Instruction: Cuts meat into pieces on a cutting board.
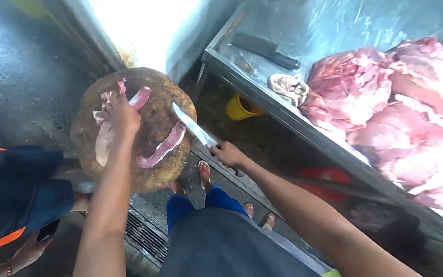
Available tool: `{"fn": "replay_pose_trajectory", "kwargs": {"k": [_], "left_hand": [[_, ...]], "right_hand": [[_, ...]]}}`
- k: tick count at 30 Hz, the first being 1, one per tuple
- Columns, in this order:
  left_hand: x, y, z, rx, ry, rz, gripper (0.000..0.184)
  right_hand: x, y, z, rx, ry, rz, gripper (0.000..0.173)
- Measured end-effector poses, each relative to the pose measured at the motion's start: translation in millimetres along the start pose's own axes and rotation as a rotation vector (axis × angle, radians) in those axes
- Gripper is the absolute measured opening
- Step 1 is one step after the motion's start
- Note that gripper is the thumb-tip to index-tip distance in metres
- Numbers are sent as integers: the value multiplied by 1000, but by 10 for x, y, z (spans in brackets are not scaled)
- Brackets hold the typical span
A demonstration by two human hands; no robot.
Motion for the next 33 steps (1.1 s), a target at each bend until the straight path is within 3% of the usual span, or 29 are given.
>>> {"fn": "replay_pose_trajectory", "kwargs": {"k": [3,5,10,21,27,31,33], "left_hand": [[-323,-318,490,-84,-24,72,55],[-400,-764,764,-115,-38,58,61],[-327,-1629,908,176,60,30,80],[-297,-1668,941,264,65,24,78],[-300,-1658,937,240,46,50,80],[-383,-1391,796,11,24,175,83],[-458,-1357,711,5,66,160,81]], "right_hand": [[368,52,-124,23,2,-18,75],[606,41,-182,54,25,-12,80],[774,40,-311,42,49,-91,80],[457,-152,283,-145,62,-95,77],[602,-218,-300,-130,105,-114,76],[577,-225,-261,-69,154,-98,81],[604,-169,-252,-130,132,-146,81]]}}
Point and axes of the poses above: each hand's wrist, its own x-axis towards the middle knuckle, its own y-axis out of the back of the hand, z = x × y, the point moved 10 cm from there along x, towards the middle knuckle, and after that the axes turned 6 degrees about -z, right-handed, at the moved point
